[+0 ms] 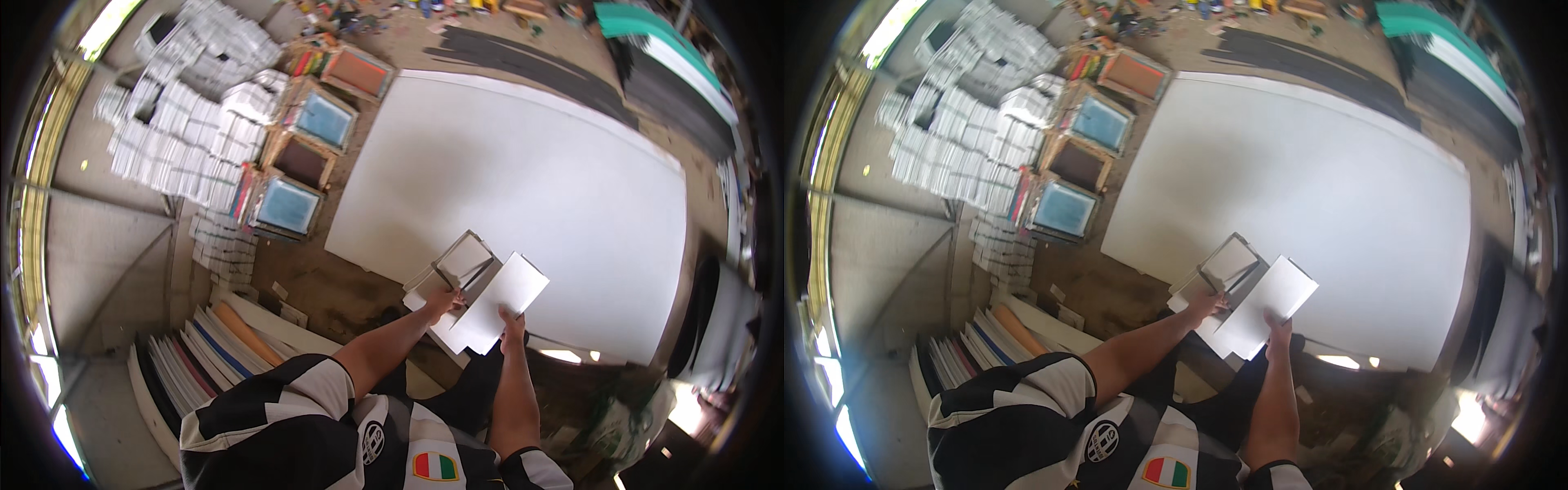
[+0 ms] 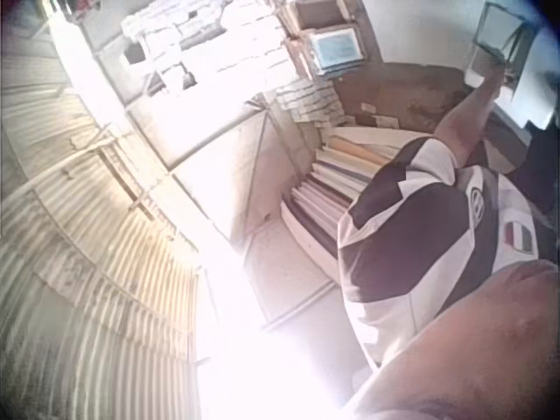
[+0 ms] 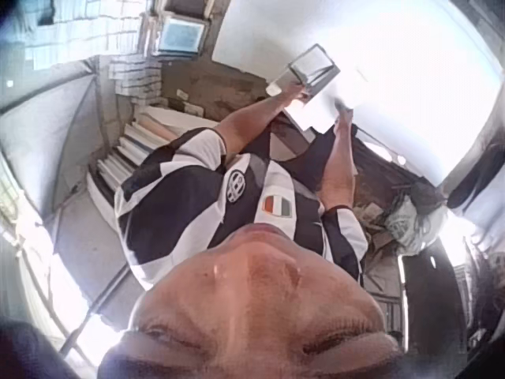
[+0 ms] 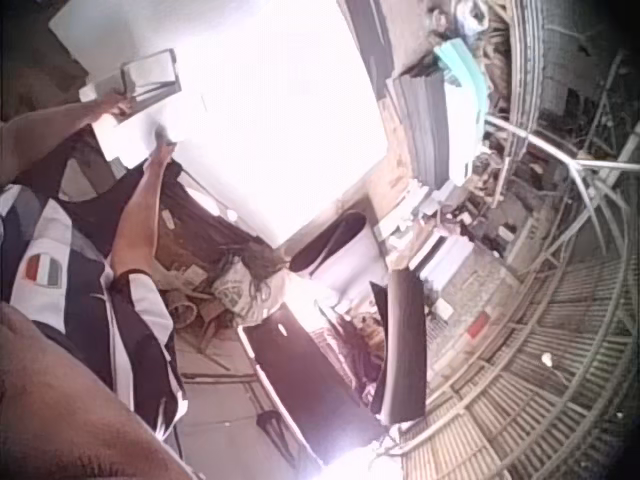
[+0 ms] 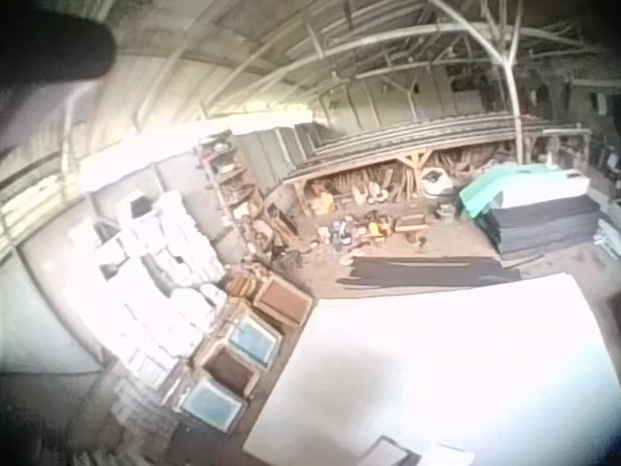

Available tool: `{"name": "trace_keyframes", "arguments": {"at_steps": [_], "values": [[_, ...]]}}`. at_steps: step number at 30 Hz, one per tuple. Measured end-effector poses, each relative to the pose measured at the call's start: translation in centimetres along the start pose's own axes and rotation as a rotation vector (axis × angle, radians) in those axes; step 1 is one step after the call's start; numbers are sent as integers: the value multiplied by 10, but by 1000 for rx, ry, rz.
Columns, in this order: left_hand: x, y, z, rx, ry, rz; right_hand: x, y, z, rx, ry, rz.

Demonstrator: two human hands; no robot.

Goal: The person sits on the floor and organizes long, flat, colorful materials by stacking them. The person then picks up bundles of white rectangular tiles and places them on a shelf.

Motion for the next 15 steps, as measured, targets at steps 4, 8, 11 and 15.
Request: {"name": "trace_keyframes", "arguments": {"at_steps": [4,8,11,15], "values": [[47,121,55,69,-47,128,-13,-145,26,-144,48,36],[64,260,96,166,-84,236,-12,-304,66,-311,108,142],[79,359,132,265,-142,359,-3,-422,101,-429,116,270],[77,479,182,398,-220,509,36,-549,125,-556,129,492]]}}
Point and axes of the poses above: each hand's wrist, its own z-axis away from the middle knuckle, its own y-axis out of the back of the hand, x = y × z, the point moved 9 cm from there along -z, towards the middle knuckle, and after that the axes turned 1 degree about z, right-handed, at the moved point
